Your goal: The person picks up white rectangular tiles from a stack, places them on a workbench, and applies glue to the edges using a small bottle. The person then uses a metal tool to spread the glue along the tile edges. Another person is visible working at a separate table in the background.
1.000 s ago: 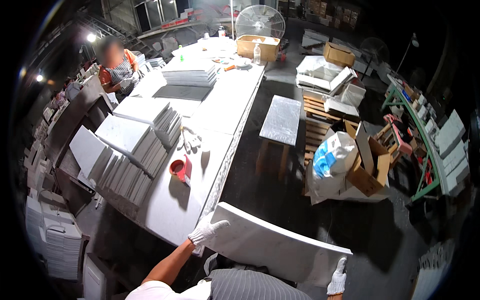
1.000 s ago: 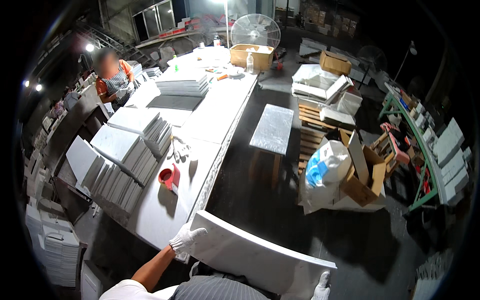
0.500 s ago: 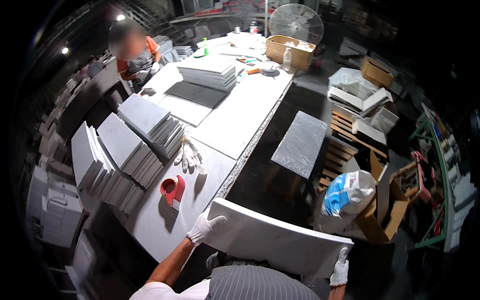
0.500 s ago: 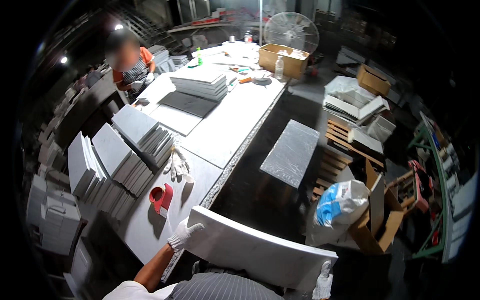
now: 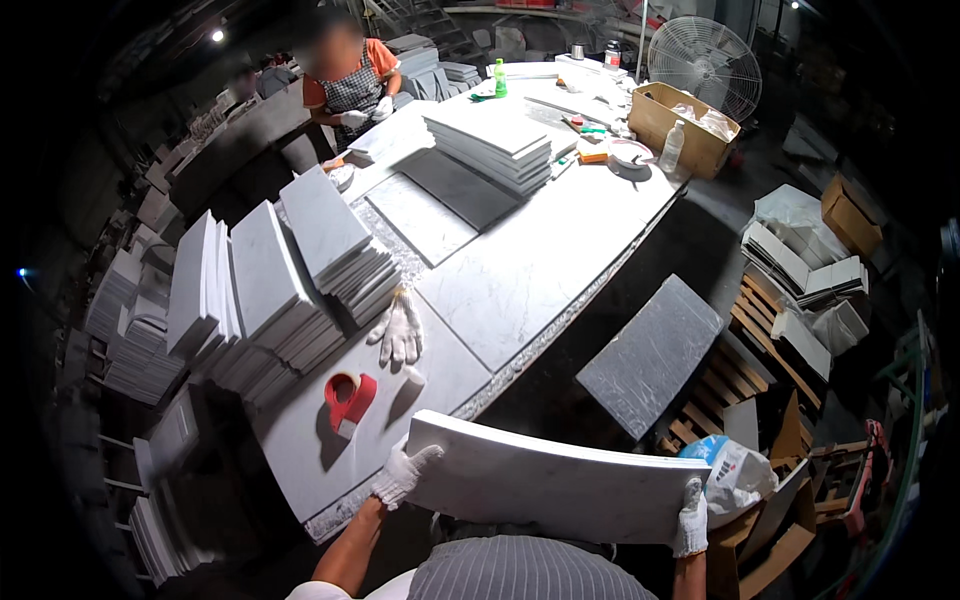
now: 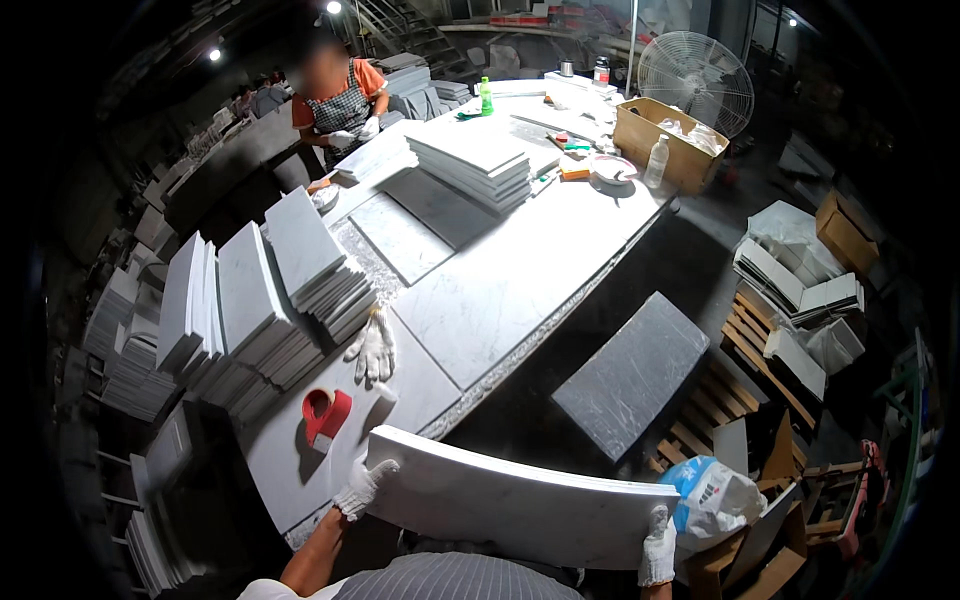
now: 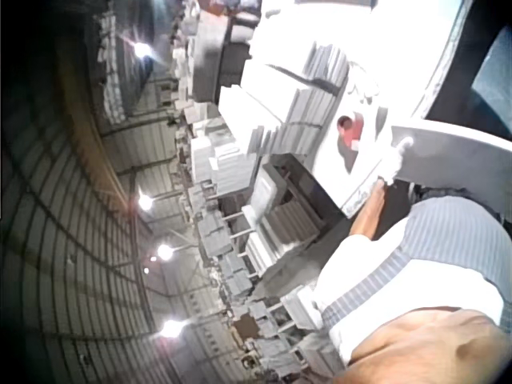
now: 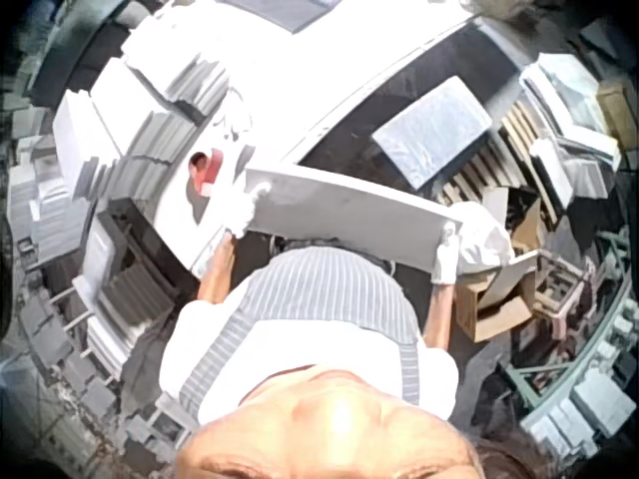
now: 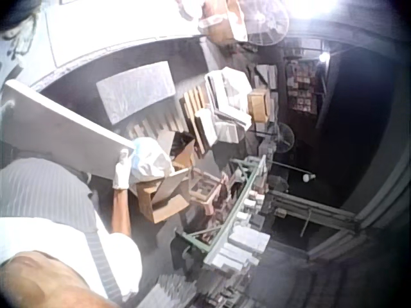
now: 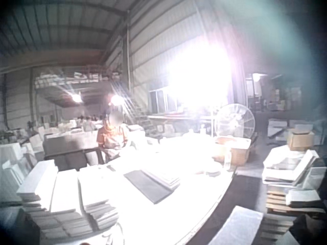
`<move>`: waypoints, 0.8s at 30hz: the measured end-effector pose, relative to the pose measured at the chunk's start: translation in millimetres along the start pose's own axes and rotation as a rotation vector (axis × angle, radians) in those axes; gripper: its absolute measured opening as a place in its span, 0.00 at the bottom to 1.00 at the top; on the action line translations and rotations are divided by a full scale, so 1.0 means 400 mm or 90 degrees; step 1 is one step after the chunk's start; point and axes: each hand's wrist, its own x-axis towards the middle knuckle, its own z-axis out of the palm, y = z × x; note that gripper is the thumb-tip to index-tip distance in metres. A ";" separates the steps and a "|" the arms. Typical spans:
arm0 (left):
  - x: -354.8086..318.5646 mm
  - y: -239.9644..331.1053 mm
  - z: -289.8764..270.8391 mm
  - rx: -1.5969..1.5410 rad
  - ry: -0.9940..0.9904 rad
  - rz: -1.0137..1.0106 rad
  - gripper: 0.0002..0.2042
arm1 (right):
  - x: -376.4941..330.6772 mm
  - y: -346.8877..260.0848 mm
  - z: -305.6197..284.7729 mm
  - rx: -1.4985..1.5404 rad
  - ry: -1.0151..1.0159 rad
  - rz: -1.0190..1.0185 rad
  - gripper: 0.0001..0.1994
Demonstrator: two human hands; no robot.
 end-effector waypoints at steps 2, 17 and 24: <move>0.057 -0.002 0.005 -0.035 0.008 -0.014 0.24 | 0.080 -0.030 0.030 -0.056 0.011 -0.035 0.32; 0.424 0.077 -0.021 -0.030 0.038 -0.048 0.18 | 0.428 -0.271 0.201 -0.152 -0.007 -0.075 0.33; 0.451 0.073 -0.054 -0.003 0.105 -0.003 0.21 | 0.506 -0.342 0.311 -0.065 -0.041 -0.069 0.34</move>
